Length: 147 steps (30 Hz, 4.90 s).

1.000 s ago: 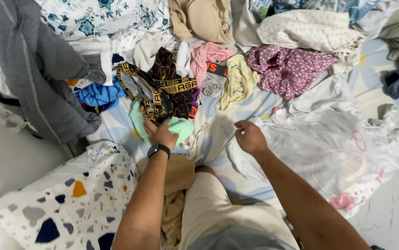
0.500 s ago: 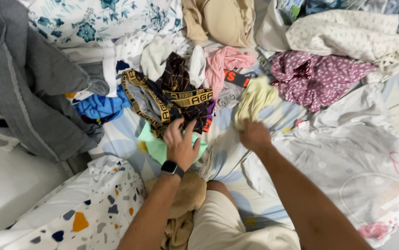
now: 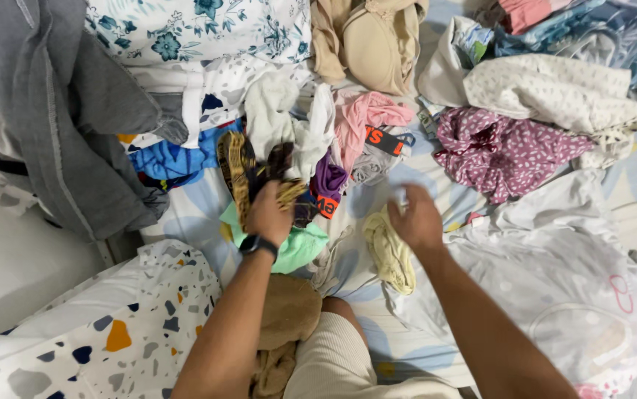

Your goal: The person unhooks undergarments and clothes from a green multi-clip hanger onto a bed, then moves the empty hanger to a sofa and sorts the laundry on the bed.

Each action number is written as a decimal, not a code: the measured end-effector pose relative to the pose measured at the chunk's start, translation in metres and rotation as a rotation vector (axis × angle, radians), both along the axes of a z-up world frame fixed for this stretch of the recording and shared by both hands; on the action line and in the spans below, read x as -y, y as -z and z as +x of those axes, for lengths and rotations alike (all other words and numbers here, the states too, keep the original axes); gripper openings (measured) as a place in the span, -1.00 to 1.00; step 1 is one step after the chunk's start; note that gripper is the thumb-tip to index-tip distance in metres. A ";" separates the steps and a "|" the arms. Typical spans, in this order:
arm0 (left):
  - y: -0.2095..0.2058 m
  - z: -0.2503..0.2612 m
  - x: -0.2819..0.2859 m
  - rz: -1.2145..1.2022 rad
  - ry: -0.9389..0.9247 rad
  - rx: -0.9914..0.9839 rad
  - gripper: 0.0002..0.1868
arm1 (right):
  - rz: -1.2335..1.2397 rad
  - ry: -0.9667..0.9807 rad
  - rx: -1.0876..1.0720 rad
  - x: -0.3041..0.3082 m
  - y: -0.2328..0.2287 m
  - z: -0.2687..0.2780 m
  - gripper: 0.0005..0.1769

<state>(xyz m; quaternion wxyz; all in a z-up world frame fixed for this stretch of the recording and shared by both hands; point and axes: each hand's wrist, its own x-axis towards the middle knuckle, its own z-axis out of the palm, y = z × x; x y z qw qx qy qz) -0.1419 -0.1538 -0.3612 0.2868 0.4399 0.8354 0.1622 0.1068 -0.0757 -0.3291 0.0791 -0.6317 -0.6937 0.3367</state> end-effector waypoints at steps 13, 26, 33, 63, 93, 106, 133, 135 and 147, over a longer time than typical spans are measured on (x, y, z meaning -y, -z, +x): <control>-0.043 -0.039 0.018 0.282 0.100 -0.268 -0.54 | 0.016 0.080 -0.129 -0.031 0.014 -0.033 -0.65; 0.060 0.119 0.012 0.451 -0.281 0.122 -0.89 | 0.317 0.105 -0.264 0.059 -0.078 0.077 -0.84; -0.078 0.127 0.015 0.775 -0.205 0.605 -0.89 | -0.262 0.451 -1.040 0.072 -0.129 0.128 -0.95; -0.139 0.182 0.079 0.268 0.279 1.145 -0.54 | 0.151 0.136 -0.519 0.108 -0.128 0.112 -0.73; 0.030 0.211 0.023 -0.403 0.689 -0.091 -0.70 | 0.028 0.855 -1.013 0.160 -0.108 0.183 -0.65; -0.041 0.138 -0.073 0.635 0.462 0.240 -0.48 | 0.123 0.762 -1.097 0.155 -0.149 0.147 -0.59; -0.062 0.108 0.032 0.625 0.221 0.479 -0.66 | -0.517 0.578 -0.726 0.059 -0.077 0.007 -0.88; -0.042 0.084 -0.012 0.324 0.001 0.235 -0.45 | -0.485 0.557 -0.691 0.053 -0.081 0.014 -0.93; 0.032 0.108 -0.026 -0.293 0.153 0.887 -0.67 | -0.469 0.808 -0.615 0.074 -0.052 0.066 -0.89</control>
